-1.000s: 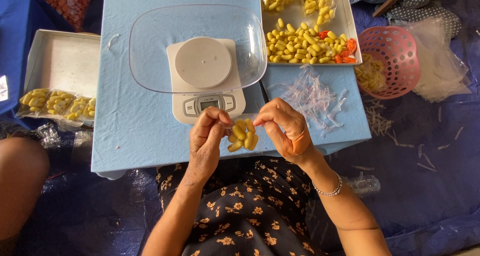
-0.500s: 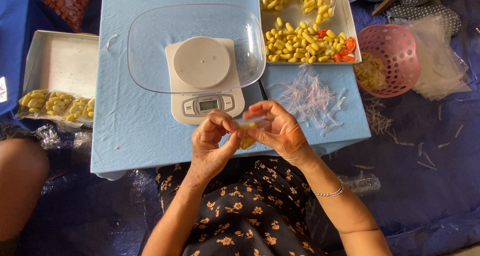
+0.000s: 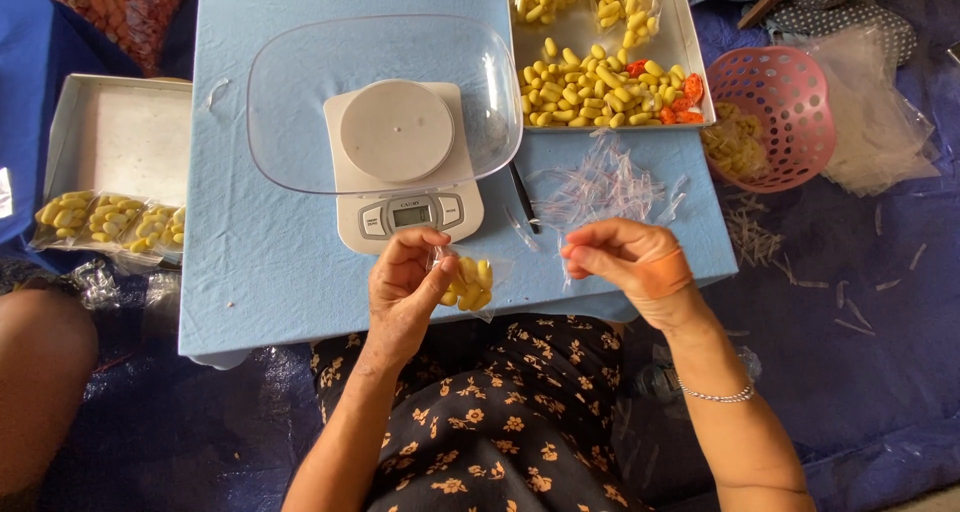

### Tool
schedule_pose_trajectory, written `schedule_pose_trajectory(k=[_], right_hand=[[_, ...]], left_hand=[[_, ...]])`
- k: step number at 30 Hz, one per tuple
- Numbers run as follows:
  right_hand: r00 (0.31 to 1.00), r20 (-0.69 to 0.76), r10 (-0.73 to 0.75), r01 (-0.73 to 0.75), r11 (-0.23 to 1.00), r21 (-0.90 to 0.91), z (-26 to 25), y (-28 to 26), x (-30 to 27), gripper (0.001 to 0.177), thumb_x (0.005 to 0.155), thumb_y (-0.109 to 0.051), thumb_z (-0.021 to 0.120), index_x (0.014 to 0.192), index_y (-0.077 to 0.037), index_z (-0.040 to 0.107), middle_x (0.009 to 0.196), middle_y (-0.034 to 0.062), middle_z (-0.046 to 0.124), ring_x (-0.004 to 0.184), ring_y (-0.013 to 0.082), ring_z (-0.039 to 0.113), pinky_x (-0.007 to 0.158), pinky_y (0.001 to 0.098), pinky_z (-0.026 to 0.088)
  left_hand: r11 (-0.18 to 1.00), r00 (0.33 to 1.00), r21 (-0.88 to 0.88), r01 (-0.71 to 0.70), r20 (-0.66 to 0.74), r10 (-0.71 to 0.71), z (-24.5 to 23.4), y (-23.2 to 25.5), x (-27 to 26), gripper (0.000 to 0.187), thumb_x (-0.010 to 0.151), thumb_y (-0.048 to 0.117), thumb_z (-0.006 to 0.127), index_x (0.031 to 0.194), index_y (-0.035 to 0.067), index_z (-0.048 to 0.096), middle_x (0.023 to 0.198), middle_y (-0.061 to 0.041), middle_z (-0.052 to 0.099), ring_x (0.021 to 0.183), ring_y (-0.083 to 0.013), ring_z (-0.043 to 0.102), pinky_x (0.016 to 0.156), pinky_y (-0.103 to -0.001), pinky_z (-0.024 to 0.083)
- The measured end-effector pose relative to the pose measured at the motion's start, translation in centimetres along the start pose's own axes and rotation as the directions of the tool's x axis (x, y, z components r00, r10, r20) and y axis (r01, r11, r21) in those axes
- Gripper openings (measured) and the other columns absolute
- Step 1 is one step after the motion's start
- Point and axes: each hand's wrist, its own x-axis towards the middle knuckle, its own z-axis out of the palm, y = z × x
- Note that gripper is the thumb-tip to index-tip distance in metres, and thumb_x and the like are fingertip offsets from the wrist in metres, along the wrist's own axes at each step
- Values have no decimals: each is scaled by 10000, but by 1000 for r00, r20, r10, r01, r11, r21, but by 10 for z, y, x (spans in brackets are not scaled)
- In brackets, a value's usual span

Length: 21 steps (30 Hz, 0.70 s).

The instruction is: Manually portioning and bagging small yellow snacks into plastic bags on a floor-based production setup.

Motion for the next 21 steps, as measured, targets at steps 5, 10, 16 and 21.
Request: schedule_pose_trajectory(k=[5,10,16,21], right_hand=[[1000,8,-26,26,1000,10,17,-20,-11,311,893,-87,754,1167,54,710,998,200,774,911,219,762,832,382,655],[989,122,-86,94,994,-62,45,-11,-11,378,809,-66,840,1150,55,731,963,220,783,902,292,785,867,449,651],[999,27,-29,32,991,-133,33,-6,-10,162,845,-40,833,984,15,769,781,134,779,781,175,775,792,327,647],[928,-311,-207,94,934,-344,-67,-9,-13,186,946,-87,772,1083,22,711,911,180,744,832,193,721,809,351,621]], left_hand=[[999,1000,38,-31,1,31,11,-7,1,247,918,-20,713,1129,-57,591,792,-140,665,661,-137,675,601,-237,577],[997,998,67,-50,43,47,21,-10,-1,245,913,-22,725,1119,-65,601,779,-171,666,652,-162,659,619,-261,576],[995,999,98,-23,26,20,17,-4,-6,181,984,22,637,1148,-52,619,871,-139,674,790,-150,655,716,-302,577],[995,992,103,-10,-128,23,1,6,-9,206,1004,66,596,1168,-59,601,939,-172,676,878,-252,722,787,-449,650]])
